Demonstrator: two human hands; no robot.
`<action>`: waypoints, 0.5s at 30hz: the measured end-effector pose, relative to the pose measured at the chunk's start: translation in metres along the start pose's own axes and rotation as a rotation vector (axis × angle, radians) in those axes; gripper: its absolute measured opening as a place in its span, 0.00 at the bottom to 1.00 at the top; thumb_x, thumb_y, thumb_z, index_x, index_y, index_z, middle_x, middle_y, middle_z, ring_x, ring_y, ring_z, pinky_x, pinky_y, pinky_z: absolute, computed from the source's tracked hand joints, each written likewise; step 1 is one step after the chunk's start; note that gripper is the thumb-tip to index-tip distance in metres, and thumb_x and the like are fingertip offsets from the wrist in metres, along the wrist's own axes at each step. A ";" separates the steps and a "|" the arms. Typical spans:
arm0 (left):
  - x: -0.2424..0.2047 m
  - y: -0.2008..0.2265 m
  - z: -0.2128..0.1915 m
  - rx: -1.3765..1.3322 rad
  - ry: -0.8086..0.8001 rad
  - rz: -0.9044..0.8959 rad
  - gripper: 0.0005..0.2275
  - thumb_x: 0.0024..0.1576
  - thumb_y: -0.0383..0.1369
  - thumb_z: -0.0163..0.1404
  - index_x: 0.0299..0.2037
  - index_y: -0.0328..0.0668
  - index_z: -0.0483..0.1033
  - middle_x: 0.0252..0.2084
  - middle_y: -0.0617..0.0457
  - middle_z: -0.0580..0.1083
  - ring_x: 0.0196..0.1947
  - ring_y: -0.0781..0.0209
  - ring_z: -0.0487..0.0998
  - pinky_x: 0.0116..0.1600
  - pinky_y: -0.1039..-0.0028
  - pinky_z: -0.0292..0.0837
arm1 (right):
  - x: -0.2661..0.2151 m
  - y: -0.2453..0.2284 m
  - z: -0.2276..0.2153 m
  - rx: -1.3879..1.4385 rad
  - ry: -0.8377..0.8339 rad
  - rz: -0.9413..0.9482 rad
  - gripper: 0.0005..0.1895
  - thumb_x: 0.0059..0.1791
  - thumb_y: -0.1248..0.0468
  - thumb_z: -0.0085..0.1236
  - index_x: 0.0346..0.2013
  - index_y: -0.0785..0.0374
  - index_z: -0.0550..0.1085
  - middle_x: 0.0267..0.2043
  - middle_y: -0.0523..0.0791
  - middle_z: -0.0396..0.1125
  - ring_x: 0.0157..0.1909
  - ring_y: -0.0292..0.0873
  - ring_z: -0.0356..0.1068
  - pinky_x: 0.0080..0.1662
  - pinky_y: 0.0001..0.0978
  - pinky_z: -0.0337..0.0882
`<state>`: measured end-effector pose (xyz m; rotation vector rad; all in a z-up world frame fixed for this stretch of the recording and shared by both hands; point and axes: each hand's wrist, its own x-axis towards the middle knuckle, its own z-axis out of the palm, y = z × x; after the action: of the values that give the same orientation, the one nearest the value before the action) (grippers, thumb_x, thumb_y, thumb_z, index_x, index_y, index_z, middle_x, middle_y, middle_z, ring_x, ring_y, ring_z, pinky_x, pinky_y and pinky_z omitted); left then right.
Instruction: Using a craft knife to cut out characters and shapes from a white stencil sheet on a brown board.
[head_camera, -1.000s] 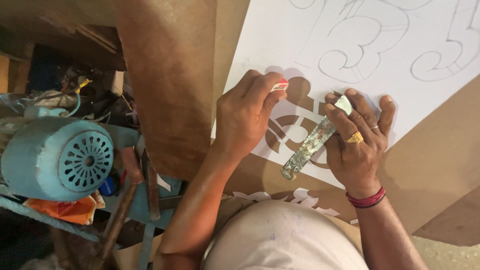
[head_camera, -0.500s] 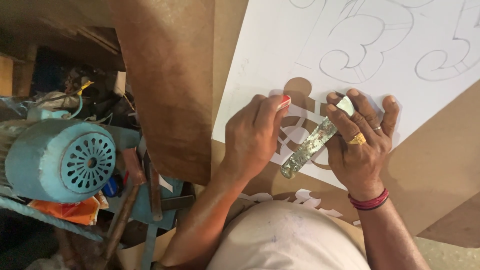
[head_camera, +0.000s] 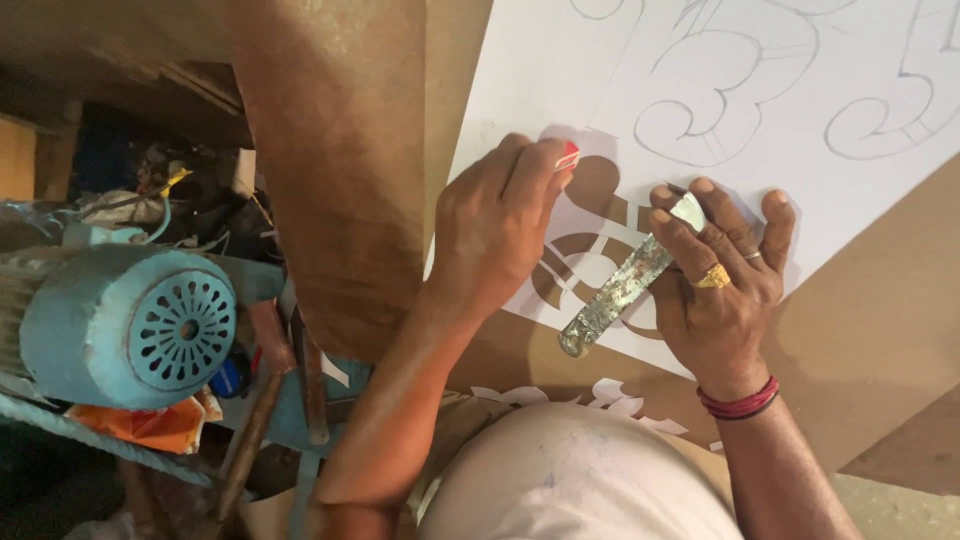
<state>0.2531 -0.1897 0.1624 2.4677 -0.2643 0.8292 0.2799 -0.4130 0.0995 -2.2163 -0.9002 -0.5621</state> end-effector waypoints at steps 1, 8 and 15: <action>-0.003 0.003 0.000 -0.001 -0.002 0.002 0.06 0.66 0.26 0.54 0.49 0.36 0.71 0.37 0.49 0.72 0.33 0.56 0.77 0.37 0.69 0.72 | 0.000 0.000 0.000 -0.001 0.002 0.002 0.22 0.47 0.77 0.53 0.54 0.59 0.74 0.60 0.45 0.74 0.73 0.50 0.66 0.78 0.54 0.44; -0.030 0.019 0.010 -0.045 0.040 -0.099 0.06 0.66 0.25 0.54 0.49 0.36 0.71 0.36 0.50 0.73 0.33 0.55 0.77 0.38 0.68 0.73 | 0.000 -0.001 0.001 0.004 0.016 -0.011 0.21 0.48 0.76 0.54 0.55 0.60 0.74 0.60 0.46 0.74 0.72 0.50 0.67 0.78 0.55 0.44; -0.015 0.023 0.006 -0.226 0.084 -0.140 0.07 0.65 0.24 0.54 0.50 0.36 0.71 0.37 0.48 0.74 0.32 0.57 0.78 0.36 0.69 0.72 | 0.005 -0.004 -0.002 -0.003 0.035 -0.010 0.19 0.48 0.76 0.56 0.53 0.60 0.75 0.58 0.46 0.74 0.70 0.50 0.68 0.76 0.54 0.46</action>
<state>0.2364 -0.2124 0.1591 2.2077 -0.1446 0.7950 0.2800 -0.4094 0.1056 -2.1988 -0.8940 -0.6049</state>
